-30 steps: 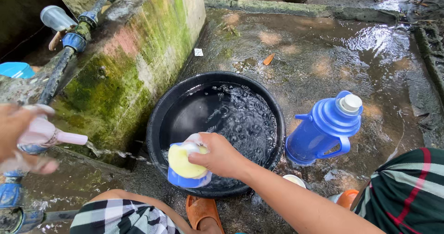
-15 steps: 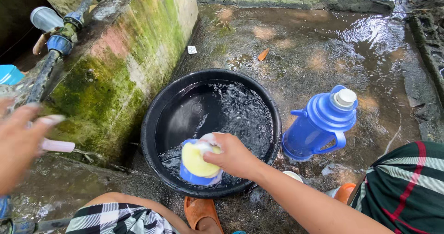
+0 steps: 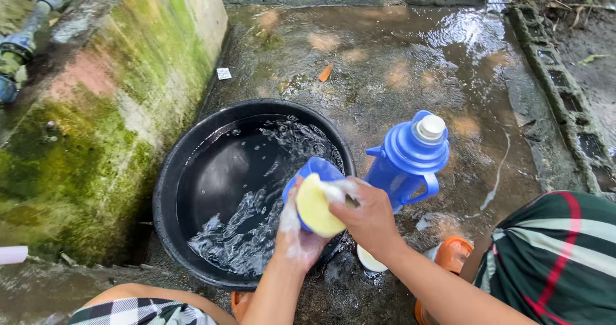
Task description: The person washes a blue thermos and its cup by hand using a sponge and soapy water, rinsing them under a stream of water over a black basin.
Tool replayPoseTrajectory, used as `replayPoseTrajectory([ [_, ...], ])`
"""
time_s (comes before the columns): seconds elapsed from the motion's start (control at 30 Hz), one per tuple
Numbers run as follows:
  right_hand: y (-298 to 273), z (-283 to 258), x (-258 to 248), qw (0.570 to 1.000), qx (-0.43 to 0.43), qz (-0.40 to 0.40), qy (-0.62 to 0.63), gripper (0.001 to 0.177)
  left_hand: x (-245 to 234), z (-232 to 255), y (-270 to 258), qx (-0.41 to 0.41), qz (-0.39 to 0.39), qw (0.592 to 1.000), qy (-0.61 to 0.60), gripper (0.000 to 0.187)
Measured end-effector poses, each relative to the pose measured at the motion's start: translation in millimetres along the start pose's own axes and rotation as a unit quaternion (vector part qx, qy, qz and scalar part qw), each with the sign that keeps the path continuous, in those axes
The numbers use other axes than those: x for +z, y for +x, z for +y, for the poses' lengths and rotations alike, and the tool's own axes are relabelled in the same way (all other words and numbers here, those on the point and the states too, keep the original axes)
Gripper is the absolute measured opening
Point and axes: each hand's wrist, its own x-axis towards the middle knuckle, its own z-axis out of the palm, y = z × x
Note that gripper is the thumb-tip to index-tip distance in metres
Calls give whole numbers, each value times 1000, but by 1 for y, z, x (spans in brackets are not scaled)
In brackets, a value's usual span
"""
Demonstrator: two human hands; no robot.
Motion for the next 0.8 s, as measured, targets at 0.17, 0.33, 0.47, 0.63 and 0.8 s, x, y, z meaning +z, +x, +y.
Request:
replayPoseTrajectory([
  [0.17,-11,7,-11,994,107,-3,31,28,-5,-11,16,-42,-22,997,-60,54],
  [0.33,-32,-8,-14,966,-143,48,-212,49,-6,-30,40,-31,0,994,-104,44],
  [0.47,-33,6,-20,950,-174,7,-257,66,-5,-37,54,22,8,997,-69,39],
  [0.63,-32,39,-42,958,-214,-30,-191,49,23,-25,38,-77,-5,995,-64,54],
  [0.8,-30,19,-53,984,-158,64,51,43,38,5,14,-142,-73,986,-51,66],
])
